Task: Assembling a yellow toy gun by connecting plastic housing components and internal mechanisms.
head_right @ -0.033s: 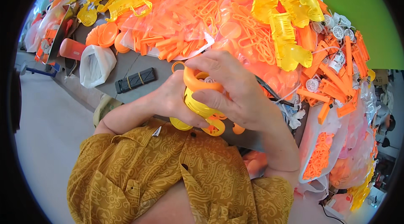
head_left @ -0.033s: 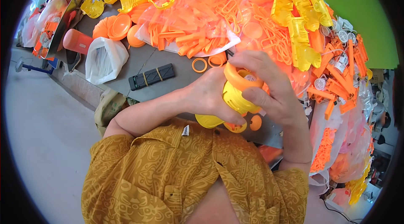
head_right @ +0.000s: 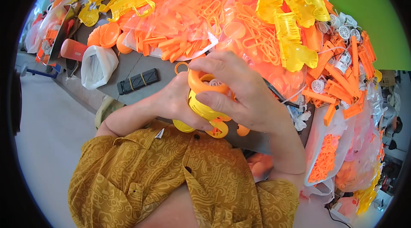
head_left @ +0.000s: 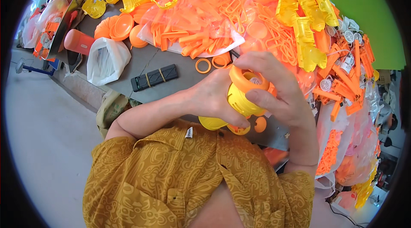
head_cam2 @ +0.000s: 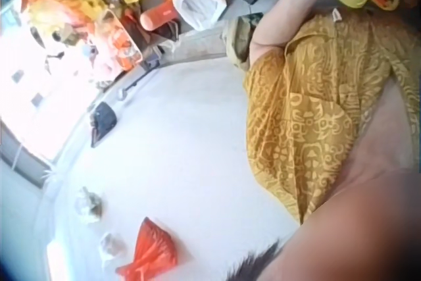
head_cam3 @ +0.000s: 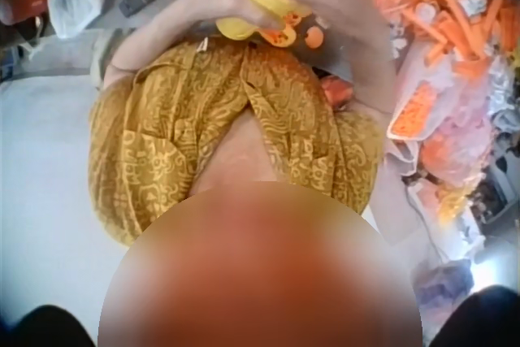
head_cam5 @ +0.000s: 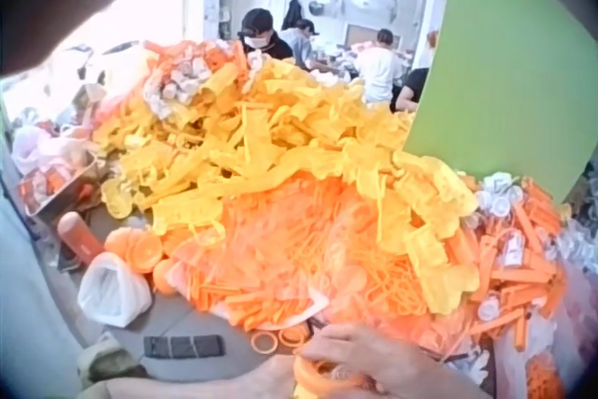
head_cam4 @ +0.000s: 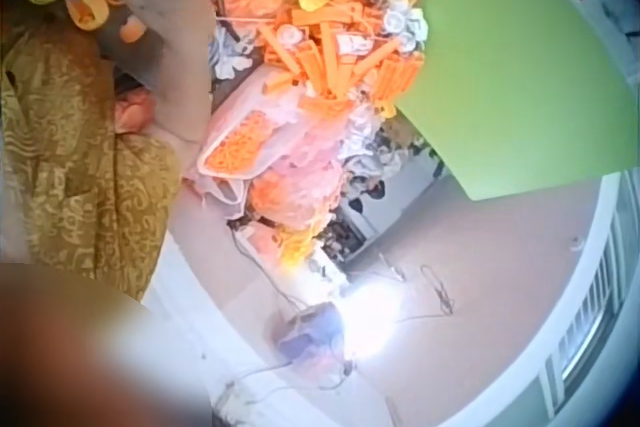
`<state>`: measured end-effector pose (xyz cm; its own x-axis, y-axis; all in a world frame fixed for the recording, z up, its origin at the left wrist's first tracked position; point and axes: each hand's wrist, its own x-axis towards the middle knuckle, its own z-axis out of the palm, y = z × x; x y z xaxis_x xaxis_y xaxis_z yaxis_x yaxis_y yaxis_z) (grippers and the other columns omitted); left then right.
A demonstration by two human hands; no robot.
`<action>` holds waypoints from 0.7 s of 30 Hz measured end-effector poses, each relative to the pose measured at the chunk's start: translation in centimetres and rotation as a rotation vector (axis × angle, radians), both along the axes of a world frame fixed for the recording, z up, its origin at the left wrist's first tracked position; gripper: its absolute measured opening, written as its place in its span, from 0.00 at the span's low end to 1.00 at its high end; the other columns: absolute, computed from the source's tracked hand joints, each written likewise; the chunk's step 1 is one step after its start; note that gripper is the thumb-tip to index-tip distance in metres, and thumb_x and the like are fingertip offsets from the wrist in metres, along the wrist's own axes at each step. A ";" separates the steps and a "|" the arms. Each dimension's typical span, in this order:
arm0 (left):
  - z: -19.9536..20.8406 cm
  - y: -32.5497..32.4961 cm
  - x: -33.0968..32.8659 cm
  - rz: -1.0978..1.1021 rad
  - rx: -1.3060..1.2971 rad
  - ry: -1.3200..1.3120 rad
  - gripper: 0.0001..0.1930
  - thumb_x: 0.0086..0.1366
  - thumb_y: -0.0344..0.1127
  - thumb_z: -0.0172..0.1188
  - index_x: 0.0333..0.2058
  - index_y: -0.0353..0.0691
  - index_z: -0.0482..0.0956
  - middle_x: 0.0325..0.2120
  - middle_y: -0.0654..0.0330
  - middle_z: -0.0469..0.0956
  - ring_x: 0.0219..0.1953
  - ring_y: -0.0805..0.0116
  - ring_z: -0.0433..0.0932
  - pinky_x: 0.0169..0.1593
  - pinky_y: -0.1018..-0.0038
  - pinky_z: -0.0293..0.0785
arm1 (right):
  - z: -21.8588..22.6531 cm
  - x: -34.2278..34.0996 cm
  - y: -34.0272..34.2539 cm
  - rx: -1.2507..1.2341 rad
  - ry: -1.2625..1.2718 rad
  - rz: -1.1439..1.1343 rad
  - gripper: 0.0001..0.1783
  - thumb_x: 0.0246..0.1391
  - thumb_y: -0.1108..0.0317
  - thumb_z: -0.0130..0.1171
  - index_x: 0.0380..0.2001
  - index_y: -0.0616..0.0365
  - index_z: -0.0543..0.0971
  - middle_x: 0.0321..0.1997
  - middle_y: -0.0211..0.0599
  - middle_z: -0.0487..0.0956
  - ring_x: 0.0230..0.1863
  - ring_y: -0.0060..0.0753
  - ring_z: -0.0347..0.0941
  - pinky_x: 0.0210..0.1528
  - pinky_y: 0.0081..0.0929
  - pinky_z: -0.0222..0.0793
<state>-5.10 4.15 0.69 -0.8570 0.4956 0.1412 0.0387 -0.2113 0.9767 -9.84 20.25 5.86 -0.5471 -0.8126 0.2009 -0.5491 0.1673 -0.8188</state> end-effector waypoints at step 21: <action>-0.8 -0.4 0.3 -0.158 -0.004 -0.117 0.31 0.31 0.32 0.70 0.39 0.36 0.70 0.36 0.60 0.72 0.39 0.71 0.71 0.44 0.74 0.68 | -1.1 0.0 1.5 -0.170 -0.330 0.208 0.29 0.31 0.65 0.64 0.41 0.66 0.72 0.48 0.48 0.68 0.52 0.43 0.63 0.54 0.36 0.56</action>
<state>-4.80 3.71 -0.10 -0.7789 0.6256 0.0431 -0.1085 -0.2021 0.9733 -9.84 21.77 4.80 -0.4326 -0.8828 0.1831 -0.2604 -0.0721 -0.9628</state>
